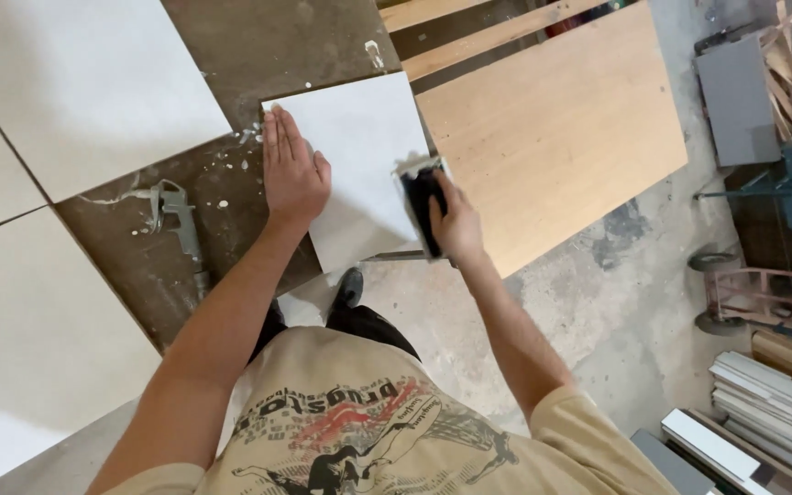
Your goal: Sanding the edges and surfaces of small white wooden panels using a hand sanding block and trimming excess material with a utility knife.
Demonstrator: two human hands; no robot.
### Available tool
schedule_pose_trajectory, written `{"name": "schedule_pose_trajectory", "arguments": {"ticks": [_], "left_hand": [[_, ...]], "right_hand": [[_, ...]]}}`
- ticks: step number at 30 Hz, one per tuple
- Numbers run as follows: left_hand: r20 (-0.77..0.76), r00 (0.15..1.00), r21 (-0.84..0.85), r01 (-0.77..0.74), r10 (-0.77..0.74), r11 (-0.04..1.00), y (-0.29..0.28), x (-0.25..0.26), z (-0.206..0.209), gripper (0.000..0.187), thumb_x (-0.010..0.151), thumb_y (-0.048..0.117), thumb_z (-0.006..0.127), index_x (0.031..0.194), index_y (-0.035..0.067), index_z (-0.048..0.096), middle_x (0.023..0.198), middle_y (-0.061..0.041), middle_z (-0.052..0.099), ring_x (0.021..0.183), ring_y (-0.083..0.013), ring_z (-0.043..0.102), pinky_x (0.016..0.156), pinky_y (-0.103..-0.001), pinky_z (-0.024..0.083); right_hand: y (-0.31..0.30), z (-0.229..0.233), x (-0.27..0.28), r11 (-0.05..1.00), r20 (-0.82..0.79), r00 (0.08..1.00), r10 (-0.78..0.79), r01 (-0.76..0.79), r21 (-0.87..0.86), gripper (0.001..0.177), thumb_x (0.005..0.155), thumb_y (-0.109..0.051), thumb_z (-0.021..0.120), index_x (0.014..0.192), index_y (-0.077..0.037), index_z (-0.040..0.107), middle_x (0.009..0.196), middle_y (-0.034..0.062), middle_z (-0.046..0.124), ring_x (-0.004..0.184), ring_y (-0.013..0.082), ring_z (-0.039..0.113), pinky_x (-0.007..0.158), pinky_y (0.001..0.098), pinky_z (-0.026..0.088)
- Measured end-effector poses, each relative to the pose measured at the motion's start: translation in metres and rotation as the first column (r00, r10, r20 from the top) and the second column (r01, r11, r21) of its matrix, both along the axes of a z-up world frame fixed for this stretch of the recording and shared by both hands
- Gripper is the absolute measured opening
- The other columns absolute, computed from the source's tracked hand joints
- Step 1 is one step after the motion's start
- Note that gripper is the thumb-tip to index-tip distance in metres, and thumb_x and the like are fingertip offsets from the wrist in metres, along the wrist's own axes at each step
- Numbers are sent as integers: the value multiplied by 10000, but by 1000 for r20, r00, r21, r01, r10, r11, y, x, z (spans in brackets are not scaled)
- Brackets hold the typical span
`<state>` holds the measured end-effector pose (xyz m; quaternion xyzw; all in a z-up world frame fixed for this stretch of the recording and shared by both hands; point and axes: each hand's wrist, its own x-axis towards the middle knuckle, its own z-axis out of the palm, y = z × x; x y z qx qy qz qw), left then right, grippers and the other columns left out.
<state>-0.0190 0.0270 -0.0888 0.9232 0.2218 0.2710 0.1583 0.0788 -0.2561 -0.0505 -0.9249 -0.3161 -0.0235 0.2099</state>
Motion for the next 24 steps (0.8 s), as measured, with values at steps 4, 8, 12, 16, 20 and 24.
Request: {"name": "schedule_pose_trajectory", "arguments": {"ticks": [4,8,12,16,20,24], "left_hand": [[-21,1000,23,0,0,1000,1,-1,-1,706,947,177,599,1517,-149,340,1563,-355,356,1482,-473,314,1243,-491,263],[-31,1000,4,3,-3,1000,3,2,1,726,934,183,599,1518,-158,336,1568,-355,351,1484,-470,313,1245,-490,241],[-43,999,-14,-14,13,1000,1,5,1,750,919,201,606,1521,-153,332,1575,-347,345,1490,-463,313,1251,-493,236],[-62,998,-31,0,-2,1000,-1,-1,14,743,925,206,574,1522,-155,318,1580,-347,331,1491,-471,312,1252,-498,233],[-151,988,-67,10,-20,998,1,0,12,697,1001,204,489,1539,-157,232,1608,-324,270,1514,-445,259,1276,-486,223],[-44,998,19,-49,50,999,3,3,7,744,913,201,591,1517,-153,340,1564,-341,370,1478,-456,342,1240,-491,258]], "right_hand": [[66,-4,35,990,67,996,53,-61,125,505,972,-145,664,1466,-177,565,1179,162,708,1044,380,726,861,458,623],[31,9,-25,999,-75,997,29,-31,-34,547,969,-239,649,1497,-284,512,1187,149,704,1038,397,717,839,530,608],[25,-17,30,998,18,999,47,-48,52,490,970,-197,648,1454,-224,573,1142,162,715,994,407,726,790,503,622],[117,-22,127,981,186,978,93,-122,153,473,940,-181,700,1402,-181,600,1089,179,725,971,395,741,777,476,635],[102,11,95,995,-99,991,86,-81,61,485,1017,-215,570,1489,-199,459,1189,238,692,1005,459,693,801,550,575],[4,13,-2,1000,-75,997,6,-5,14,509,995,-200,613,1497,-201,536,1199,196,693,1043,415,707,846,499,607]]}}
